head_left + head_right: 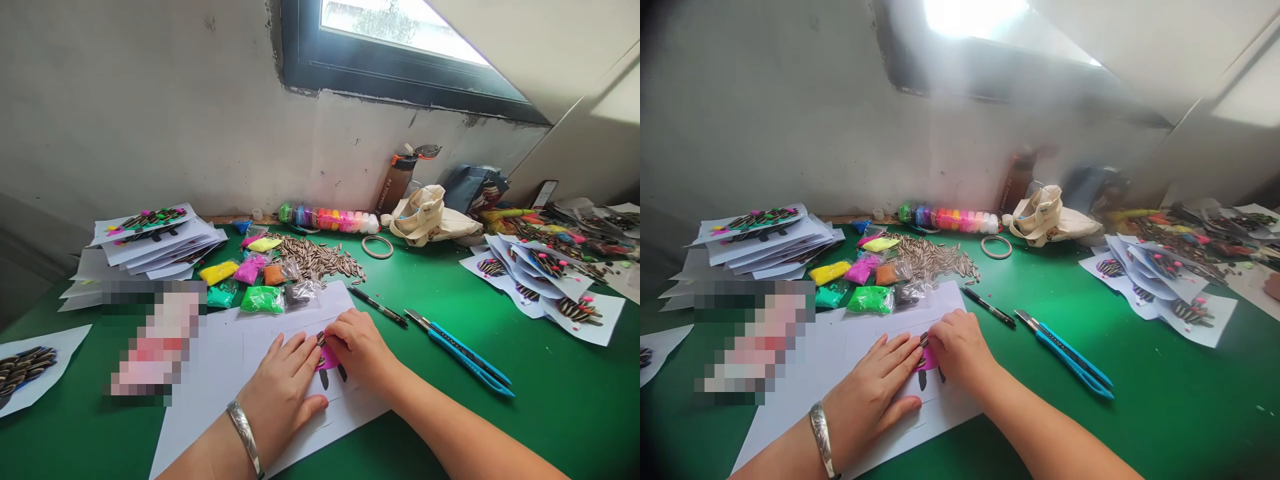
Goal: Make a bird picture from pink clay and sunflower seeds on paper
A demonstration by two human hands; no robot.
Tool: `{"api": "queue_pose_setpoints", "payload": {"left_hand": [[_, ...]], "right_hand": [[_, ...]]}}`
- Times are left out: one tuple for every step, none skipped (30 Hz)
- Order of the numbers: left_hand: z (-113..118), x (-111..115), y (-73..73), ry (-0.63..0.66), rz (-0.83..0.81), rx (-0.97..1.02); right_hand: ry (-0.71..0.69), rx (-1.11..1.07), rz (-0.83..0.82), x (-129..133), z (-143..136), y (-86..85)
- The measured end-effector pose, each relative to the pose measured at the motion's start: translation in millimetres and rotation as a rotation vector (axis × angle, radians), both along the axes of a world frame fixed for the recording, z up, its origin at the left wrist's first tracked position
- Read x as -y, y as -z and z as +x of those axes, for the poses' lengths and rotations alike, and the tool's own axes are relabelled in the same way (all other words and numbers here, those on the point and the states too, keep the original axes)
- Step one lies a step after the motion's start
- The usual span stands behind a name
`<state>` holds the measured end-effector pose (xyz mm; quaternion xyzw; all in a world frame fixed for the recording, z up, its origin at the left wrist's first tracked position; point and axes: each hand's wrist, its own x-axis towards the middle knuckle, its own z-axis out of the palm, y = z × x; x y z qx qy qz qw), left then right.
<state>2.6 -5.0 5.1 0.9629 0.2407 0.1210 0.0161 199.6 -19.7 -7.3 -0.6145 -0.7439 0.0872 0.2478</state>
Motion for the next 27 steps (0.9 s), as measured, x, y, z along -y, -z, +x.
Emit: {"api": "queue_pose_setpoints", "payload": {"left_hand": [[0,0,-0.3,0.003,-0.003,-0.002],[0,0,-0.3,0.006,-0.006,-0.003],[0,0,0.1,0.009,-0.008,-0.003],[-1,-1,1.0,0.010,-0.009,0.000],[-2,-1,2.5,0.012,-0.009,0.007],[-3,-1,4.8,0.014,-0.009,0.017],[-4,-1,7.6,0.009,-0.007,0.033],[-5,0,10.9,0.002,-0.003,0.052],[-6,0,14.5,-0.012,0.003,0.073],[-7,0,18.2,-0.030,0.014,0.097],[-8,0,21.6,-0.042,0.022,0.112],[-9,0,24.6,-0.051,0.028,0.122],[-9,0,27.1,-0.055,0.029,0.126],[-10,0,29.2,-0.052,0.027,0.126],[-10,0,30.9,-0.050,0.023,0.125],[-11,0,32.3,-0.049,0.019,0.124],[-11,0,33.6,-0.050,0.015,0.122],[-11,0,34.9,-0.055,0.014,0.120],[-10,1,36.2,-0.062,0.014,0.119],[-10,1,37.3,-0.066,0.013,0.116],[-10,2,38.0,-0.065,0.013,0.116],[-10,2,38.1,-0.057,0.011,0.122],[-11,2,37.4,-0.048,0.007,0.135],[-12,1,35.6,-0.039,-0.001,0.155],[-14,-1,32.7,-0.036,-0.013,0.175],[-16,-3,29.0,-0.040,-0.023,0.202],[-19,-6,24.7,-0.047,-0.037,0.220]], "right_hand": [[-0.002,-0.002,-0.001,0,0,0.2],[-0.006,-0.005,-0.003,0,-1,0.3],[-0.012,-0.009,-0.005,-1,0,0.4],[-0.019,-0.015,-0.006,-1,1,0.2],[-0.027,-0.024,-0.007,-1,3,-0.3],[-0.034,-0.035,-0.005,-1,6,-1.1],[-0.036,-0.048,0.001,-1,10,-2.3],[-0.028,-0.061,0.010,-1,14,-3.8],[-0.007,-0.073,0.022,-2,19,-5.8],[0.022,-0.083,0.032,-3,24,-8.2],[0.054,-0.088,0.040,-5,29,-10.9],[0.081,-0.085,0.043,-8,32,-14.0],[0.099,-0.071,0.040,-13,35,-17.2],[0.106,-0.039,0.031,-18,36,-20.5],[0.103,0.002,0.021,-26,36,-23.6],[0.097,0.052,0.010,-34,35,-26.2],[0.091,0.104,0.005,-43,34,-28.0],[0.086,0.129,0.006,-52,32,-29.0],[0.082,0.146,0.010,-61,30,-28.9],[0.074,0.160,0.013,-69,27,-27.7],[0.065,0.170,0.015,-76,25,-25.6],[0.055,0.182,0.014,-82,23,-22.9],[0.044,0.195,0.010,-86,21,-19.7],[0.034,0.206,0.006,-89,20,-16.4],[0.025,0.217,0.000,-91,19,-13.3],[0.018,0.228,-0.006,-93,19,-10.7],[0.011,0.238,-0.014,-94,18,-8.7]]}}
